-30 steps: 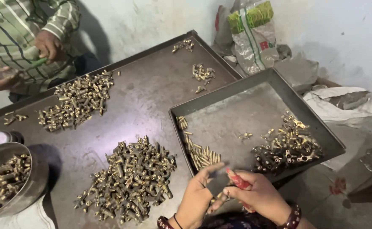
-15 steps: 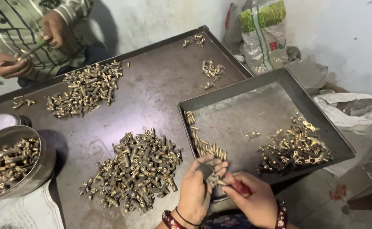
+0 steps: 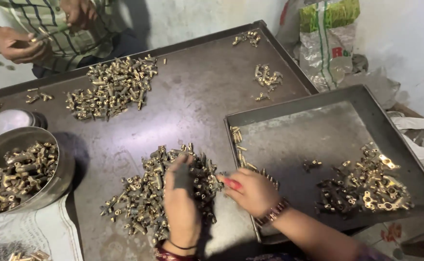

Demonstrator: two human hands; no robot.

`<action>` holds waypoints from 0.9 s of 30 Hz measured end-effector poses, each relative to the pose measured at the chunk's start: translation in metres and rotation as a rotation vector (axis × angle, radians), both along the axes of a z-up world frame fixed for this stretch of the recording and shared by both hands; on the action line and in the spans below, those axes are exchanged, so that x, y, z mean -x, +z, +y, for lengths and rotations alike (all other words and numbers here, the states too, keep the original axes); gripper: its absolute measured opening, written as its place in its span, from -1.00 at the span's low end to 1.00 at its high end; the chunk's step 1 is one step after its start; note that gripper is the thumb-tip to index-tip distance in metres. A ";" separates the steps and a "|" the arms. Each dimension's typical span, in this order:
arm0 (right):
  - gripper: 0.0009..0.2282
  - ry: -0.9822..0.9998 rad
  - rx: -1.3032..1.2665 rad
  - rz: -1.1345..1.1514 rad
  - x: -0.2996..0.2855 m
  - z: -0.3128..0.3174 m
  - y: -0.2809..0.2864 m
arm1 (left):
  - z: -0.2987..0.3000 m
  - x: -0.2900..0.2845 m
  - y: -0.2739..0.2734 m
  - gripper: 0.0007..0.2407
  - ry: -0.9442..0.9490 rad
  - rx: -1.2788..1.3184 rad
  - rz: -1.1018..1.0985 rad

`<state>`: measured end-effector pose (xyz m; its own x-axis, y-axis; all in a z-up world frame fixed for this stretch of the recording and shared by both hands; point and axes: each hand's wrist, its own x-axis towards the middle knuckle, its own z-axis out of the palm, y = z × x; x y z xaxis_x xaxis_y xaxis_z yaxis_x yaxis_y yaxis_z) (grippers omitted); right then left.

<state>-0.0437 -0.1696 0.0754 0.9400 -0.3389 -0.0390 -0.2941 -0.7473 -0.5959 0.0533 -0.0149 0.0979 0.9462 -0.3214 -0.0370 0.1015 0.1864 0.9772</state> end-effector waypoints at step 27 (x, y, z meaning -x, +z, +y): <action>-0.75 -0.580 0.149 -0.293 0.199 -0.109 -0.072 | -0.203 -0.061 -0.119 -0.83 -0.727 -1.252 -1.253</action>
<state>-0.2430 -0.2790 0.0034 0.5682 -0.7751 0.2765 -0.5151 -0.5970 -0.6151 0.1140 -0.2179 -0.0209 0.3265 -0.9447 -0.0303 -0.9425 -0.3278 0.0647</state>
